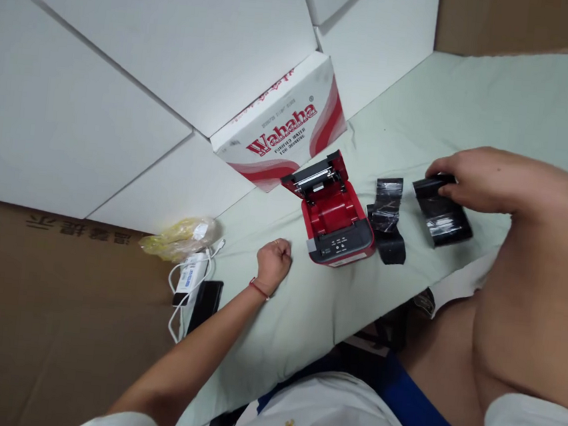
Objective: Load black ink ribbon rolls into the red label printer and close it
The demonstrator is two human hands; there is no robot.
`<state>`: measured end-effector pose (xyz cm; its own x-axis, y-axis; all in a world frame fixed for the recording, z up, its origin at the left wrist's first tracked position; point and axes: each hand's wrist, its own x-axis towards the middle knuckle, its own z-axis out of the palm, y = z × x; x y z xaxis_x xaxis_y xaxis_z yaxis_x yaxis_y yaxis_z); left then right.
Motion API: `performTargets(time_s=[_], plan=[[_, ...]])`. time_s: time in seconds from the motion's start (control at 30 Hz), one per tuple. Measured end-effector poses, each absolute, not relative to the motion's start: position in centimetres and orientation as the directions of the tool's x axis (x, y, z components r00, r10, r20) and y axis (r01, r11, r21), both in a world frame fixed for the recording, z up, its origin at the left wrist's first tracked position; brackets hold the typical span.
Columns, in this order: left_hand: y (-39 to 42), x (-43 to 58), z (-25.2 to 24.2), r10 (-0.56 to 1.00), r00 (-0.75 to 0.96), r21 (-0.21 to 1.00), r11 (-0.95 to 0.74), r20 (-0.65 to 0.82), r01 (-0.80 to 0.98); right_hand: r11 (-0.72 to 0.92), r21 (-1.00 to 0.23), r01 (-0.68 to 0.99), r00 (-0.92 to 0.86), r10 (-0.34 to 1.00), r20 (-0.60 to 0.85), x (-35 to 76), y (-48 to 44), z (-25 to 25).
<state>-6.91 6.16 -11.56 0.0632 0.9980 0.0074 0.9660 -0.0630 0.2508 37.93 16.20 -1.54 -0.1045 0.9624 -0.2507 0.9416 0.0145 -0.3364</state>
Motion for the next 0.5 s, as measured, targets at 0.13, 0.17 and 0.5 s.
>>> performTargets(time_s=[0.13, 0.17, 0.5], plan=[[6.2, -6.8, -11.4, 0.997, 0.076, 0.257, -0.079, 0.021, 0.963, -0.005, -0.191, 0.982, -0.043, 0.969, -0.244, 37.5, 17.1, -4.4], [6.2, -6.8, -11.4, 0.997, 0.076, 0.258, -0.08, 0.024, 0.963, -0.009, -0.2, 0.98, -0.033, 0.979, -0.204, 36.7, 16.9, -4.5], [6.1, -6.9, -11.6, 0.997, 0.063, 0.279, -0.071, 0.036, 0.958, 0.128, -0.26, 0.957, -0.17, 0.975, -0.143, 30.1, 18.1, -5.7]])
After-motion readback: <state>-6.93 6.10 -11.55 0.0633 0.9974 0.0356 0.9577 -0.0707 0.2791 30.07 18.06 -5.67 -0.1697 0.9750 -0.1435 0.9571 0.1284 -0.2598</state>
